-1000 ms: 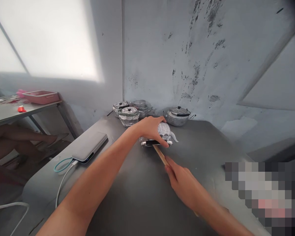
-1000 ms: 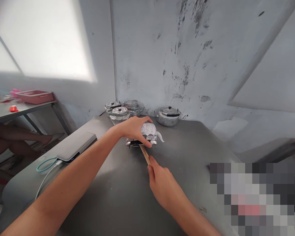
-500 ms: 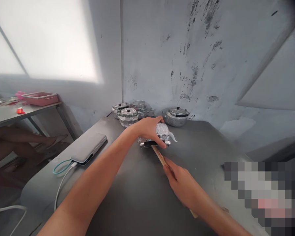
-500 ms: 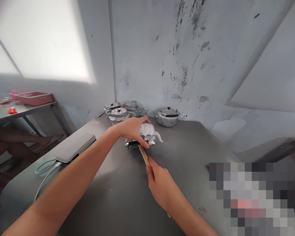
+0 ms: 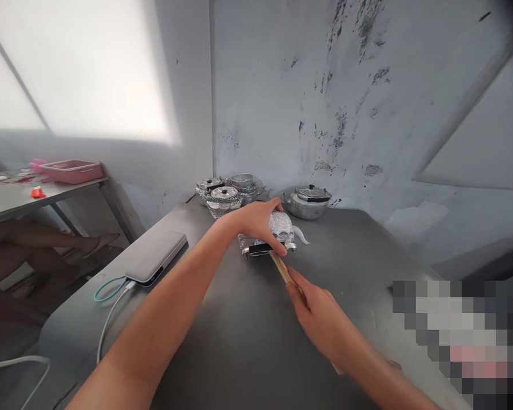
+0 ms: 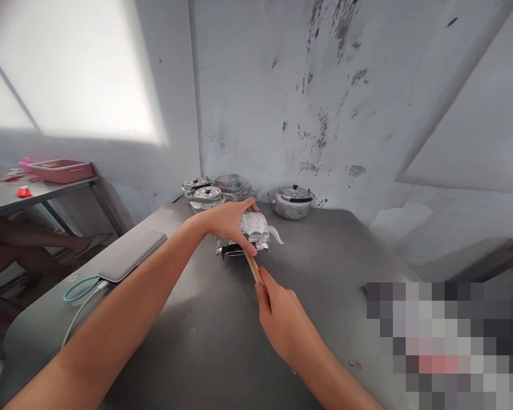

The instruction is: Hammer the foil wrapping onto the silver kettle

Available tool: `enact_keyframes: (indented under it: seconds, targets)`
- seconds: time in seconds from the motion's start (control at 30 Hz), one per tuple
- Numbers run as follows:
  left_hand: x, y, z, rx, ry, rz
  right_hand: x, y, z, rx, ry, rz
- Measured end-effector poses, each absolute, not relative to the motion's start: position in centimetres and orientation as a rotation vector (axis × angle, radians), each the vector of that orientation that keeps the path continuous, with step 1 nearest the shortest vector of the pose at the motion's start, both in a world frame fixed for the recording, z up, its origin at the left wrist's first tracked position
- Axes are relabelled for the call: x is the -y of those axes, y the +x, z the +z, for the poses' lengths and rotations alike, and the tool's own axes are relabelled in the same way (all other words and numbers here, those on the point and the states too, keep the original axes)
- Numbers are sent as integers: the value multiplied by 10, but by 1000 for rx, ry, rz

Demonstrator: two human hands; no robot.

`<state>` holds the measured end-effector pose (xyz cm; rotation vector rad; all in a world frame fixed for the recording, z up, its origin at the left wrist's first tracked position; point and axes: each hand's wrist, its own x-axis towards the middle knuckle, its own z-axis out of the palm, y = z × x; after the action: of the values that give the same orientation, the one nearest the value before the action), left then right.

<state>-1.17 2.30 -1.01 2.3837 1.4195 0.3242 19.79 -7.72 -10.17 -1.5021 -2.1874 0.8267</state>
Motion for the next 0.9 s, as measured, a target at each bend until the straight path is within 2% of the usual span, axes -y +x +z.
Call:
enact_keyframes:
  seconds: [0.53,0.77,0.9]
  targets:
    - [-26,-25,-7,-1445,2378,264,79,193,-99,2224,-1508,840]
    - [-12,-15,4,-1678,2353,112,80,196,-98,2207,-1550,834]
    - [-9,-15,5,-1580,2446,94,80,198,-100,2233,-1565,804]
